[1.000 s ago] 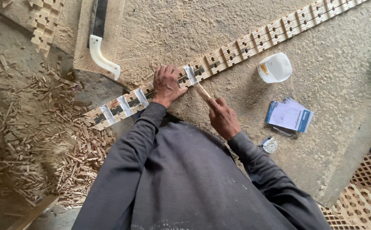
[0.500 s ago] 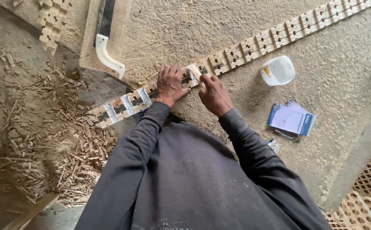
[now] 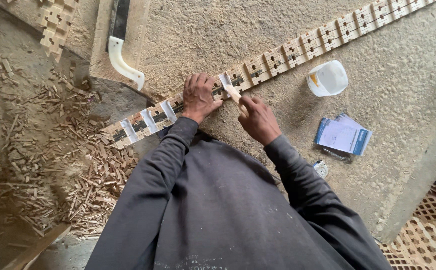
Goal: The person applies white glue to the joints of a long wooden lattice using a small brush. They repeatedly dip the brush into a small white container and spread the glue along the interlocking sections of the lattice.
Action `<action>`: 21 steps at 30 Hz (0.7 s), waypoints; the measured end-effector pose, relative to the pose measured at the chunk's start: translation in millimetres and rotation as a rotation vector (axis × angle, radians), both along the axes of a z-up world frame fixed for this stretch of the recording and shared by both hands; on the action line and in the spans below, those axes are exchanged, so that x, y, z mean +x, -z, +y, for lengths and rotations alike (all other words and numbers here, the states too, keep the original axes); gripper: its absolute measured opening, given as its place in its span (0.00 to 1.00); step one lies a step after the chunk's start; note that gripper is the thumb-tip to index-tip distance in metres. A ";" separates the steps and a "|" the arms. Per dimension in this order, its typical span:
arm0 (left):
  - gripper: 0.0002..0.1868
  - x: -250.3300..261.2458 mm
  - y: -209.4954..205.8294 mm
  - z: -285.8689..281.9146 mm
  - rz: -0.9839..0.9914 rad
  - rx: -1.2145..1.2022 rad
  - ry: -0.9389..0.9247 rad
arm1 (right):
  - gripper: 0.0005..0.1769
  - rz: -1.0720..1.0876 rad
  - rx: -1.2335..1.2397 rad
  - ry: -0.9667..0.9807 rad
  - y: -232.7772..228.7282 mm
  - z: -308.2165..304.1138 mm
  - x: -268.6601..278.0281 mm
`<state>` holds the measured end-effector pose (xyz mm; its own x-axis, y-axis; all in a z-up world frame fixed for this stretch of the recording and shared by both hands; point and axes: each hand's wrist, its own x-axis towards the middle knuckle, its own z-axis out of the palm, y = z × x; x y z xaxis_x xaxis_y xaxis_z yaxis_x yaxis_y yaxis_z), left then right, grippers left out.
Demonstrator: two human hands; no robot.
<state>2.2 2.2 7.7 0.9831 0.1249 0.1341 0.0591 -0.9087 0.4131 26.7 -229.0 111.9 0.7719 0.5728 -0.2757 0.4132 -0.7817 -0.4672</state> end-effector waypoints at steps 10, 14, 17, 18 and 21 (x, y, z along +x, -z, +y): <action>0.32 0.9 8.7 -1.0 -0.001 0.004 -0.005 | 0.20 0.024 -0.011 0.033 -18.2 -41.2 -7.2; 0.33 0.0 6.9 -2.2 0.010 0.012 0.005 | 0.19 0.017 0.053 0.104 -24.7 -47.7 19.2; 0.32 -1.3 1.2 -1.0 0.009 0.024 0.003 | 0.19 -0.039 0.080 0.102 -19.4 -43.1 38.7; 0.32 -1.5 -0.8 -0.4 0.018 0.027 0.004 | 0.19 -0.055 0.093 0.097 -18.0 -40.4 44.9; 0.32 -1.5 2.1 -0.8 0.019 0.029 0.002 | 0.19 -0.060 0.120 0.086 3.6 -35.0 60.2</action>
